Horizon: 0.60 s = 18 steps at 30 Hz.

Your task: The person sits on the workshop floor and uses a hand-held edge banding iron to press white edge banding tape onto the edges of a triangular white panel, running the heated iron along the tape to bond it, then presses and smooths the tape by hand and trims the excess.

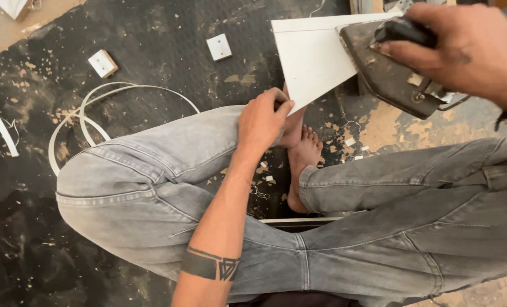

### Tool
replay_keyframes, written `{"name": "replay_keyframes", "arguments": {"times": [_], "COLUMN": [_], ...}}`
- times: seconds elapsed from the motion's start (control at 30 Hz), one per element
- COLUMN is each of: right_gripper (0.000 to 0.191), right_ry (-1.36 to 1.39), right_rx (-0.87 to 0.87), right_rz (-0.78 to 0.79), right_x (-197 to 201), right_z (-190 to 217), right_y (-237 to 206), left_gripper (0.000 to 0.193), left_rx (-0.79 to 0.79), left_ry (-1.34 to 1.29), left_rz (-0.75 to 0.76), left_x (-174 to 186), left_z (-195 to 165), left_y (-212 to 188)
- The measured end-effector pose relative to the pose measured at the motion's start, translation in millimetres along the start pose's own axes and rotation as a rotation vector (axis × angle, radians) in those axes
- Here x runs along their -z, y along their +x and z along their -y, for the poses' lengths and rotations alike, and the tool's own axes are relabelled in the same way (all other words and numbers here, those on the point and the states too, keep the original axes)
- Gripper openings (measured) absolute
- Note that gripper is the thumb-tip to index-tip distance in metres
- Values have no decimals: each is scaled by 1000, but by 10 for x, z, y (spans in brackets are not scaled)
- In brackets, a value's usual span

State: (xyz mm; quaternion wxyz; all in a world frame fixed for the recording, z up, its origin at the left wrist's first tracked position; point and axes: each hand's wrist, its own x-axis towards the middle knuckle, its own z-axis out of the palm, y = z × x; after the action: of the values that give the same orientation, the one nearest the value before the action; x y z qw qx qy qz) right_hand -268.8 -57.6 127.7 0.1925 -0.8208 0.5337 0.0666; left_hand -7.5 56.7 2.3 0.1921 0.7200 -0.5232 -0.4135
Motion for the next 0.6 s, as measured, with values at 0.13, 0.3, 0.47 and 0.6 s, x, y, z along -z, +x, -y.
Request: {"name": "replay_keyframes", "arguments": {"times": [0.13, 0.3, 0.47, 0.6], "right_gripper": [38, 39, 39, 38], "right_ry": [-154, -193, -68, -5], "right_rx": [193, 267, 303, 350], "right_rz": [-126, -103, -86, -119], "right_x": [-35, -129, -305, -436], "right_z": [115, 210, 372, 498], "right_y": [11, 25, 49, 85], "left_gripper": [25, 25, 23, 25], "left_rx": [-1, -15, -95, -94], "left_ry": [-44, -76, -112, -108], "left_rz": [-2, -3, 82, 85], "left_x": [-50, -96, -85, -77], "left_z": [-21, -29, 43, 61], "left_y": [-33, -43, 7, 33]}}
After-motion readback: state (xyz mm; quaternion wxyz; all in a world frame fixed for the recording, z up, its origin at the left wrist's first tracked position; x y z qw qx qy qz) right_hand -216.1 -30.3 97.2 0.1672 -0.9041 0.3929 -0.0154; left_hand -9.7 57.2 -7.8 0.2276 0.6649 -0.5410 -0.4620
